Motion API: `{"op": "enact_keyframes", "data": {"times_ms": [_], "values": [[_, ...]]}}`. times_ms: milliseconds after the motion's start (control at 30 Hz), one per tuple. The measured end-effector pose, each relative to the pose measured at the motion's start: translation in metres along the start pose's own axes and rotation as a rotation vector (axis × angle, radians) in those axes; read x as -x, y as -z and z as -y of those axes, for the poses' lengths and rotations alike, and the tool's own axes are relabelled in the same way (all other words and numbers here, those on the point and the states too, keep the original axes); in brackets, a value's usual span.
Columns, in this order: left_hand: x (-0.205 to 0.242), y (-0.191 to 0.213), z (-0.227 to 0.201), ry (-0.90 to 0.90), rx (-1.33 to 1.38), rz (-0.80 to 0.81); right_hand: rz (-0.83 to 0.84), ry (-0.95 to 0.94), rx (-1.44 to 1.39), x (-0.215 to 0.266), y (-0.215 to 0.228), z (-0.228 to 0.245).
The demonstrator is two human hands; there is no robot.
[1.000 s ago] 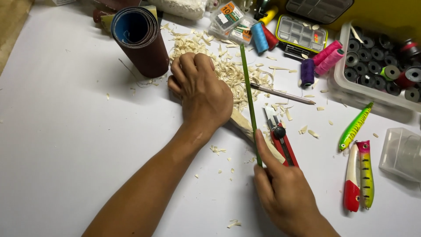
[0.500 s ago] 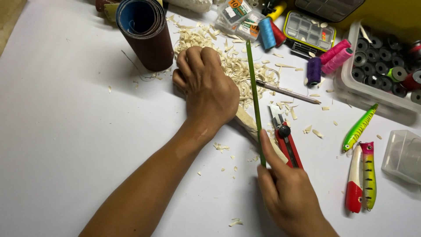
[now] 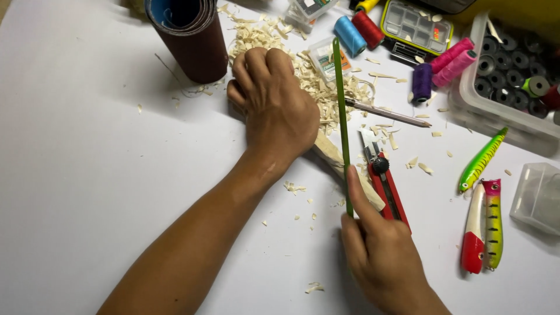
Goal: The person carves a rectangular piece of light-colored wood using a utility knife, removing thin shavings to shape the edges. They then switch to a green file to smooth the surface of the wood. The work is performed on a white table cluttered with wood shavings and various fishing lures.
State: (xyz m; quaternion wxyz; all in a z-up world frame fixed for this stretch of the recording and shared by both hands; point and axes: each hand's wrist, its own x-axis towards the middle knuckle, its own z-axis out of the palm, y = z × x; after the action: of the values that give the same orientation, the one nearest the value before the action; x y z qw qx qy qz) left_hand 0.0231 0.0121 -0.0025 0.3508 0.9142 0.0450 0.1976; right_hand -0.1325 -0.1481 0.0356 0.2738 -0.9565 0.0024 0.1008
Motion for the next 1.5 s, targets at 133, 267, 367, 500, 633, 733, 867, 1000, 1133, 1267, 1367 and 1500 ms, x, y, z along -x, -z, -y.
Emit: {"op": "enact_keyframes", "data": {"times_ms": [133, 267, 367, 500, 633, 733, 867, 1000, 1133, 1267, 1367, 1500], "values": [[0.002, 0.002, -0.002, 0.011, -0.014, -0.007, 0.176, -0.228, 0.034, -0.004, 0.008, 0.017], [-0.002, 0.002, -0.004, 0.019, 0.008, -0.007, 0.055, -0.168, 0.144, 0.048, -0.008, -0.007], [0.001, 0.003, -0.001, 0.02, 0.017, -0.004, 0.025, -0.244, 0.171, 0.055, -0.009, -0.004], [0.001, 0.002, -0.002, -0.013, -0.002, -0.014, 0.069, -0.091, 0.026, 0.01, -0.002, -0.003], [0.001, 0.002, -0.003, -0.016, -0.013, -0.023, 0.101, -0.119, -0.025, 0.016, 0.001, 0.005], [0.0, 0.002, -0.004, 0.01, -0.016, -0.03, 0.148, -0.347, 0.269, 0.05, -0.009, -0.001], [0.001, 0.003, 0.0, -0.001, -0.004, 0.003, -0.044, -0.244, 0.198, 0.056, -0.015, -0.004], [0.001, 0.0, -0.001, -0.03, -0.04, -0.021, 0.084, -0.109, 0.033, 0.008, -0.003, -0.002], [0.0, -0.001, -0.004, -0.012, -0.021, -0.036, 0.08, -0.101, 0.051, 0.019, -0.002, -0.005], [0.0, 0.001, -0.002, -0.005, -0.004, -0.013, 0.04, -0.095, 0.085, 0.038, -0.014, -0.011], [0.0, 0.001, -0.002, -0.013, 0.024, 0.009, 0.083, -0.208, 0.13, 0.036, -0.012, 0.001], [0.0, 0.002, -0.002, -0.019, 0.034, 0.009, 0.11, -0.305, 0.044, 0.021, 0.013, -0.004]]}}
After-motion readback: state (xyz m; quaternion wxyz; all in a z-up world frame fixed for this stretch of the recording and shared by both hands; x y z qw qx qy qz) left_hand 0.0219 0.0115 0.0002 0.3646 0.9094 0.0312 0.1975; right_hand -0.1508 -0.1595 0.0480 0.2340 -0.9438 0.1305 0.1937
